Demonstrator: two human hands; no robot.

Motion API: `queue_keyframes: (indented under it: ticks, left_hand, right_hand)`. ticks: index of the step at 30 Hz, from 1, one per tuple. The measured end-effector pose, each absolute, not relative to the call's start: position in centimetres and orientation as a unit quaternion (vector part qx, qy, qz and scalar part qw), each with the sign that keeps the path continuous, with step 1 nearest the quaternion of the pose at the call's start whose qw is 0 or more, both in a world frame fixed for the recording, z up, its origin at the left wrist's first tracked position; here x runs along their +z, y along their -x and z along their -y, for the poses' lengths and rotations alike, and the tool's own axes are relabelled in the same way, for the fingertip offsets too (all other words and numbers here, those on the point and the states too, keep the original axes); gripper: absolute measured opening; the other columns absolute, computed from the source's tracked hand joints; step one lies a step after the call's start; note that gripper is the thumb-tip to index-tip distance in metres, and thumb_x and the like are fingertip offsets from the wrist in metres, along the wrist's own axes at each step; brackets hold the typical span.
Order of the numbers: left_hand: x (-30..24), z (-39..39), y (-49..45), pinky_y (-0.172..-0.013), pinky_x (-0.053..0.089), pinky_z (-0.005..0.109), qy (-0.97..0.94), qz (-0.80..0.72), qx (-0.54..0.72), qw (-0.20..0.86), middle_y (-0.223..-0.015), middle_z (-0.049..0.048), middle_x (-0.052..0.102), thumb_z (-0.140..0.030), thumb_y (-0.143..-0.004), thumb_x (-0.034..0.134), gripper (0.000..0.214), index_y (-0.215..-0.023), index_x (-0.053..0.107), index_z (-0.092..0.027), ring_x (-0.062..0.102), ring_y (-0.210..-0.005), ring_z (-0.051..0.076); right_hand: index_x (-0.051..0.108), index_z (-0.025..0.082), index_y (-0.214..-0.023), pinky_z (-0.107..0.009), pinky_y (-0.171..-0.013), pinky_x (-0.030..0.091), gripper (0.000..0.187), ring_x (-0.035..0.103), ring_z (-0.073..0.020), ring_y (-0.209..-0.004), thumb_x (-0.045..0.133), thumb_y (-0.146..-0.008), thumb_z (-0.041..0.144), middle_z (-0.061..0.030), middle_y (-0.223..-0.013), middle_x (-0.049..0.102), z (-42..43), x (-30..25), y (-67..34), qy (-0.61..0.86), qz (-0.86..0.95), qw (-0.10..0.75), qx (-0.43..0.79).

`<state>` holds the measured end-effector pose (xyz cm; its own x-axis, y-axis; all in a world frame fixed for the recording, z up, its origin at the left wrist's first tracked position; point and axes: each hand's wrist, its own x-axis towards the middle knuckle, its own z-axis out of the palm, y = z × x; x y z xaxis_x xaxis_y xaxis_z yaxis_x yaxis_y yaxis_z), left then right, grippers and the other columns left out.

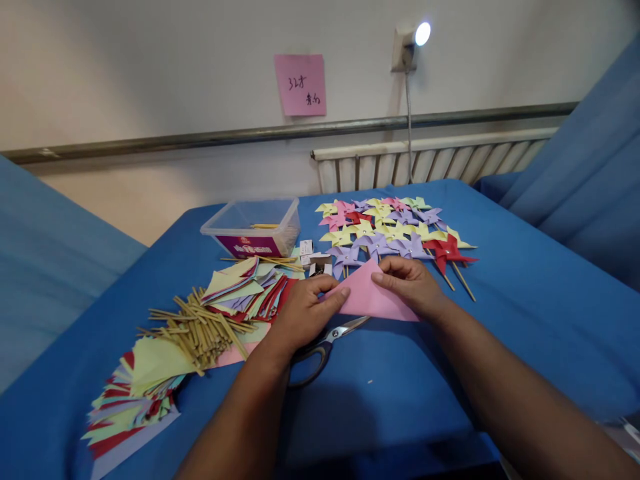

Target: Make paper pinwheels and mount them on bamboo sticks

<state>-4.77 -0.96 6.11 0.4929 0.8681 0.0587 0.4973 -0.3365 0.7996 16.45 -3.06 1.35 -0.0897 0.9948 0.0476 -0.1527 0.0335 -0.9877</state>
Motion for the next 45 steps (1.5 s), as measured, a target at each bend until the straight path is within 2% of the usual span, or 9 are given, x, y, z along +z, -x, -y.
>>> queue_keyframes:
  ticks: [8,11,16,20,24,30,35,39,45]
  left_hand:
    - [5.8,0.8,4.7,-0.055,0.029,0.026,-0.799,-0.43,0.234,0.349,-0.058,-0.0017,0.048,-0.039,-0.081,0.054,0.034,-0.055,0.051,-0.018,0.043,-0.059,0.013]
    - [5.7,0.9,4.7,-0.054,0.029,0.025,-0.794,-0.432,0.235,0.358,-0.058,-0.0022,0.048,-0.039,-0.081,0.055,0.033,-0.055,0.052,-0.018,0.043,-0.058,0.012]
    - [5.1,0.5,4.8,-0.054,0.032,0.023,-0.693,-0.483,0.325,0.425,-0.059,-0.002,0.053,-0.041,-0.073,0.067,0.027,-0.062,0.063,-0.016,0.045,-0.059,0.011]
    - [3.7,0.1,4.0,-0.066,0.044,0.025,-0.459,-0.449,0.488,0.591,-0.077,0.0014,0.064,-0.036,-0.063,0.079,0.031,-0.084,0.068,-0.016,0.056,-0.068,0.012]
    - [2.2,0.7,2.4,-0.068,0.046,0.025,-0.41,-0.42,0.425,0.689,-0.094,0.0081,0.069,-0.031,-0.058,0.084,0.043,-0.095,0.07,-0.015,0.062,-0.077,0.016]
    - [1.0,0.9,1.9,-0.066,0.045,0.027,-0.416,-0.468,0.449,0.637,-0.074,0.007,0.07,-0.037,-0.055,0.085,0.036,-0.077,0.071,-0.012,0.061,-0.065,0.015]
    - [1.8,0.3,3.0,-0.061,0.041,0.023,-0.409,-0.468,0.5,0.603,-0.059,-0.0005,0.06,-0.036,-0.058,0.083,0.03,-0.061,0.063,-0.014,0.053,-0.057,0.009]
    - [2.8,-0.2,3.7,-0.062,0.042,0.021,-0.38,-0.461,0.548,0.586,-0.059,-0.0023,0.058,-0.032,-0.057,0.083,0.028,-0.059,0.061,-0.014,0.052,-0.058,0.008]
    - [3.5,-0.9,4.7,-0.064,0.044,0.021,-0.345,-0.449,0.605,0.56,-0.062,-0.0021,0.061,-0.029,-0.056,0.083,0.027,-0.064,0.063,-0.014,0.054,-0.059,0.007]
  right_hand:
    - [0.073,0.016,-0.087,-0.022,-0.051,0.04,0.035,0.056,-0.0109,-0.056,0.081,-0.064,0.041,-0.0014,-0.072,0.069,2.8,0.4,-16.4,0.456,0.498,0.38,0.632]
    - [0.075,0.016,-0.086,-0.022,-0.052,0.041,0.033,0.056,-0.0112,-0.056,0.08,-0.064,0.04,-0.0017,-0.071,0.069,2.7,0.3,-16.3,0.466,0.497,0.364,0.635]
    - [0.074,0.016,-0.078,-0.024,-0.051,0.04,0.029,0.053,-0.0114,-0.054,0.077,-0.066,0.042,-0.0001,-0.065,0.066,2.5,-0.2,-15.5,0.497,0.512,0.441,0.544]
    - [0.073,0.017,-0.081,-0.03,-0.061,0.047,0.031,0.059,-0.0169,-0.065,0.072,-0.071,0.046,-0.003,-0.074,0.07,2.1,-0.9,-14.3,0.526,0.49,0.538,0.441]
    - [0.072,0.018,-0.083,-0.032,-0.065,0.049,0.033,0.062,-0.0199,-0.071,0.071,-0.072,0.049,-0.0046,-0.08,0.071,1.9,-1.6,-13.4,0.525,0.473,0.575,0.412]
    - [0.073,0.017,-0.082,-0.033,-0.066,0.051,0.032,0.064,-0.0209,-0.071,0.072,-0.072,0.047,-0.005,-0.079,0.072,2.1,-1.7,-13.0,0.518,0.473,0.573,0.424]
    - [0.075,0.017,-0.083,-0.035,-0.068,0.051,0.031,0.065,-0.0216,-0.072,0.073,-0.071,0.045,-0.0049,-0.079,0.073,2.2,-1.3,-13.5,0.508,0.477,0.56,0.448]
    - [0.075,0.017,-0.083,-0.035,-0.065,0.051,0.031,0.065,-0.0213,-0.07,0.075,-0.069,0.044,-0.0051,-0.078,0.074,2.3,-1.2,-13.9,0.492,0.474,0.535,0.496]
    - [0.076,0.018,-0.088,-0.035,-0.069,0.051,0.03,0.067,-0.0203,-0.073,0.076,-0.07,0.041,-0.0065,-0.085,0.075,2.5,-0.9,-14.4,0.471,0.474,0.508,0.544]
